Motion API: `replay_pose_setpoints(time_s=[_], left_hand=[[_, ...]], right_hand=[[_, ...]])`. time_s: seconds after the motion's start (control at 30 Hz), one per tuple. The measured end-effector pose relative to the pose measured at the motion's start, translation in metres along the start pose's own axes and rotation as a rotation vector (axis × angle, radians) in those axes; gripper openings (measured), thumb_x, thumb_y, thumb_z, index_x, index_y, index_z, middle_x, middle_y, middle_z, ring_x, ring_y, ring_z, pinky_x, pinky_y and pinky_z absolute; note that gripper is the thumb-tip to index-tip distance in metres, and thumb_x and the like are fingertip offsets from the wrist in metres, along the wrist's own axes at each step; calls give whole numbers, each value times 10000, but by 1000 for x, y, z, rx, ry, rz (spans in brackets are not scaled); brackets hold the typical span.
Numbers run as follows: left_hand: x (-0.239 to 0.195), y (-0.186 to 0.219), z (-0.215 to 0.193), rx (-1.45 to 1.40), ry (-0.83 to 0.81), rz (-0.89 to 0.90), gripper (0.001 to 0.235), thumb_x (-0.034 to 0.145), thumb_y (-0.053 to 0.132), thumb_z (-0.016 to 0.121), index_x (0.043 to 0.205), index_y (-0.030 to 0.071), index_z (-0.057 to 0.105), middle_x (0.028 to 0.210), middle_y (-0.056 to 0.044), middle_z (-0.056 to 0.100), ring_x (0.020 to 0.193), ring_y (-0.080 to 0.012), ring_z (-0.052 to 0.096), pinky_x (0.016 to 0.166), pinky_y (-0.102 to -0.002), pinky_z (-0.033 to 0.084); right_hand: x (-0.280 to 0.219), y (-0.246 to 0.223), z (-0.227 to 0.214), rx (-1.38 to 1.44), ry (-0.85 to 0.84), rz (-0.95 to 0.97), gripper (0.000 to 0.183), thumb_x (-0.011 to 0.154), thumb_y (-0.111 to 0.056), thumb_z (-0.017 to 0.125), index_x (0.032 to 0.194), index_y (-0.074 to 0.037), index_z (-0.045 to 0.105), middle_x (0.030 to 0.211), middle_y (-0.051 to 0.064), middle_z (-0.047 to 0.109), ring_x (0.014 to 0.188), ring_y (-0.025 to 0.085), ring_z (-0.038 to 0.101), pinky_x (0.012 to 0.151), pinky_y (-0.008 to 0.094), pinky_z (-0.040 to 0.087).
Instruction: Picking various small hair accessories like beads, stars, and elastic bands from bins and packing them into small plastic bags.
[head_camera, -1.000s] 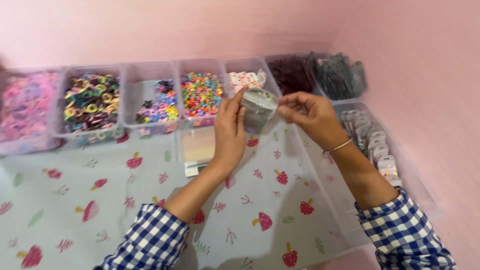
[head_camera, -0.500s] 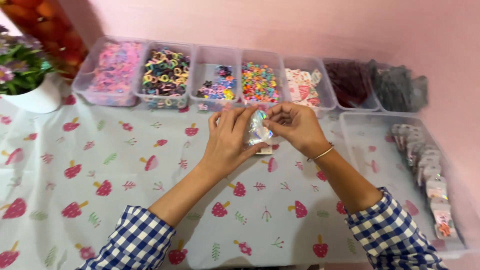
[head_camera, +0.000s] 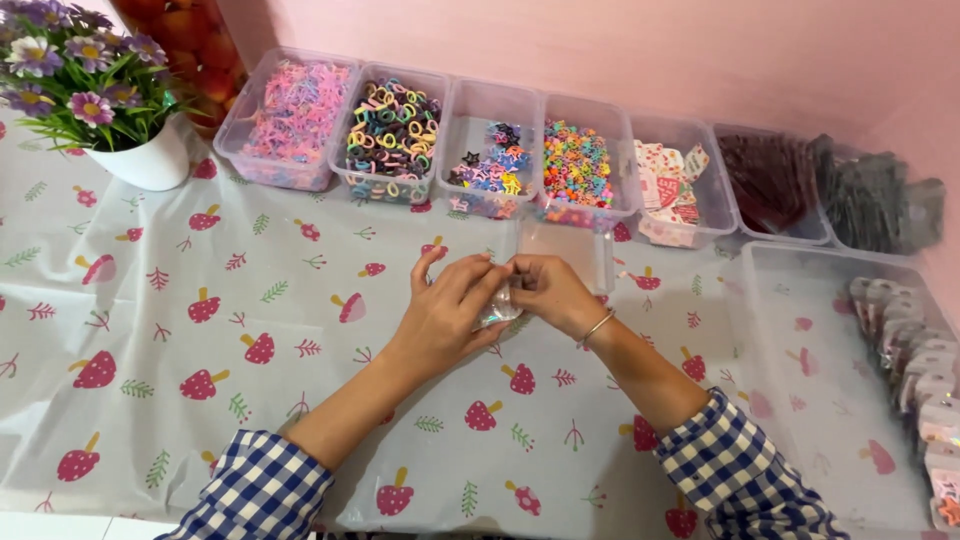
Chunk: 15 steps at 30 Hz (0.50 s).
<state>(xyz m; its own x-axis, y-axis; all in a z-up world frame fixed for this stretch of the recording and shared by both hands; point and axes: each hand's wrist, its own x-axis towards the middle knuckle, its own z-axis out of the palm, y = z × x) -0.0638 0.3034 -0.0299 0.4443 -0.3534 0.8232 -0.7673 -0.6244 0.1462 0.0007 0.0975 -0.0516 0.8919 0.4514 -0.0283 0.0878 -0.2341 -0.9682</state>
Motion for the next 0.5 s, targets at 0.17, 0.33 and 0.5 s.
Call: replay_pose_setpoints(time_s=[0.17, 0.33, 0.5], left_hand=[[-7, -25, -2, -34, -35, -103, 606, 841, 322, 795, 1346, 44, 610, 1161, -120, 625, 1186, -267, 614, 1125, -589, 225], [-12, -65, 16, -69, -27, -225, 697, 813, 376, 810, 1385, 48, 583, 1180, -115, 621, 1167, -264, 627, 1127, -566, 269], [-2, -92, 34, -184, 23, -376, 685, 802, 299, 814, 1385, 30, 576, 1183, -141, 605, 1127, -302, 636, 1084, -518, 374]], right_hand=[[11, -40, -9, -222, -58, 1, 219, 856, -183, 815, 1015, -59, 729, 811, 88, 744, 745, 163, 710, 650, 301, 617], [61, -74, -51, -592, 86, -67, 270, 864, -48, 731, 1133, -52, 732, 978, 172, 768, 915, 294, 745, 775, 385, 606], [167, -35, -105, -1281, 80, -89, 442, 719, -86, 871, 1136, -73, 726, 998, 147, 717, 963, 354, 736, 797, 431, 632]])
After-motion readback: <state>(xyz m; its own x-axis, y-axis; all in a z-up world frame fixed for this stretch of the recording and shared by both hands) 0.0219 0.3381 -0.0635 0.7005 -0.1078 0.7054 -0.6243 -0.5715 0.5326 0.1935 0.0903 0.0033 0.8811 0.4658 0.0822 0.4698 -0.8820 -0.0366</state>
